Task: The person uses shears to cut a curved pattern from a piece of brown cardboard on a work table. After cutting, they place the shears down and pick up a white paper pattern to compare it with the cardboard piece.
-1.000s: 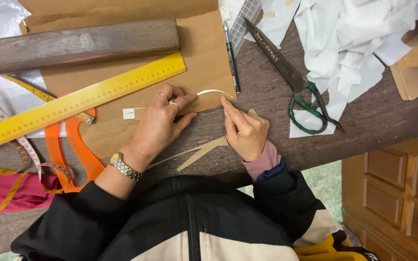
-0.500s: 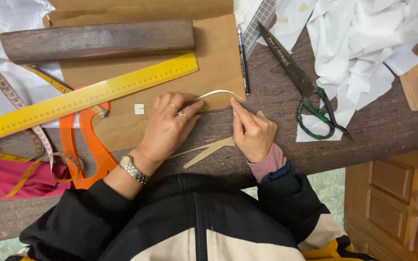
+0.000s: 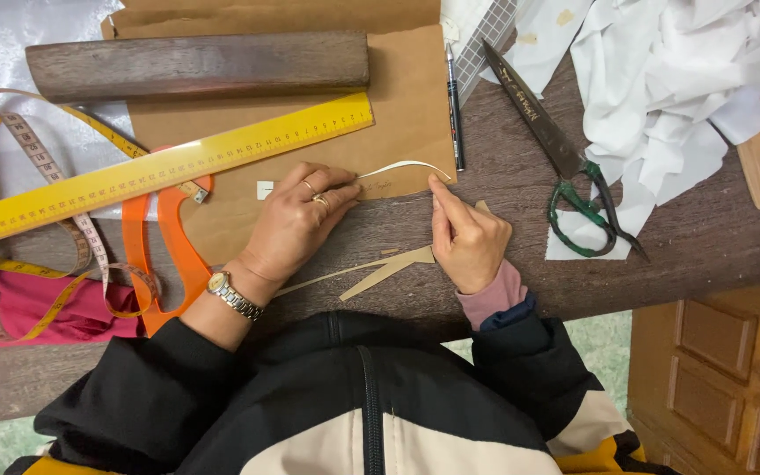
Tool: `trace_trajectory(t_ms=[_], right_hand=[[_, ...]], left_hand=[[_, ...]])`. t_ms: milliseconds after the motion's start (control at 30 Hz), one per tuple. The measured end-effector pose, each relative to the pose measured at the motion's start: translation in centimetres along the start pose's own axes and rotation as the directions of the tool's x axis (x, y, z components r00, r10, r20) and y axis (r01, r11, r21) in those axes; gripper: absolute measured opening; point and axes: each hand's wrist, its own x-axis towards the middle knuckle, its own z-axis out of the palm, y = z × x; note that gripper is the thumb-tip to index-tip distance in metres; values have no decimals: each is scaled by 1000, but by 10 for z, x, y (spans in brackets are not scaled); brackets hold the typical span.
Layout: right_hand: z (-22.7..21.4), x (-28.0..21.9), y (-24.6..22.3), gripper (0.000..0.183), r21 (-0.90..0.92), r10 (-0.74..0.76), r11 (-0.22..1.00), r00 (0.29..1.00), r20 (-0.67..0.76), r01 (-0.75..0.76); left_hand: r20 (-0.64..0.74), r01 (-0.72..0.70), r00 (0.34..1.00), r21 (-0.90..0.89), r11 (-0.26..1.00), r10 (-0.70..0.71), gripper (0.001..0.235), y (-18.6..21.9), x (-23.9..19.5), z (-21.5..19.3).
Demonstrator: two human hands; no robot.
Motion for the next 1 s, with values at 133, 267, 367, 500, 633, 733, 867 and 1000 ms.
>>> trace_trajectory(t_ms=[133,267,367,500,633,733,867,1000], right_hand=[[3,-4,4,28,-19,3,1000,1000,-7,-3],[3,-4,4,27,-20,8,1000,1000,-4,-8],[0,0,1,28,-20,3,1000,1000,0,-3],[1,-2,2,28,-35,5,999,1000,-9,-5],[0,-2,2,28,-28,3,1000,1000,-7,-3],[1,-3,3,28,-38,-4,999,1000,-4,4],[3,-5,5,27,-52,-4,999,1000,-10,4],[1,-2,2,28,-50,-8,999,1000,-4,8]], left_hand=[[-21,-7,1000,14,1000,7,8,0,-1,2],[-23,-23,999,61,998,24,8,0,-2,2],[-7,-47,999,87,995,48,9,-1,-1,0],[-16,-66,997,141,988,69,9,-2,-4,4],[11,-83,997,181,980,82,11,-3,-7,5],[51,-111,994,311,944,100,13,5,-9,3],[179,-190,978,551,813,108,27,24,-24,12],[218,-193,974,641,743,65,36,52,-25,2]])
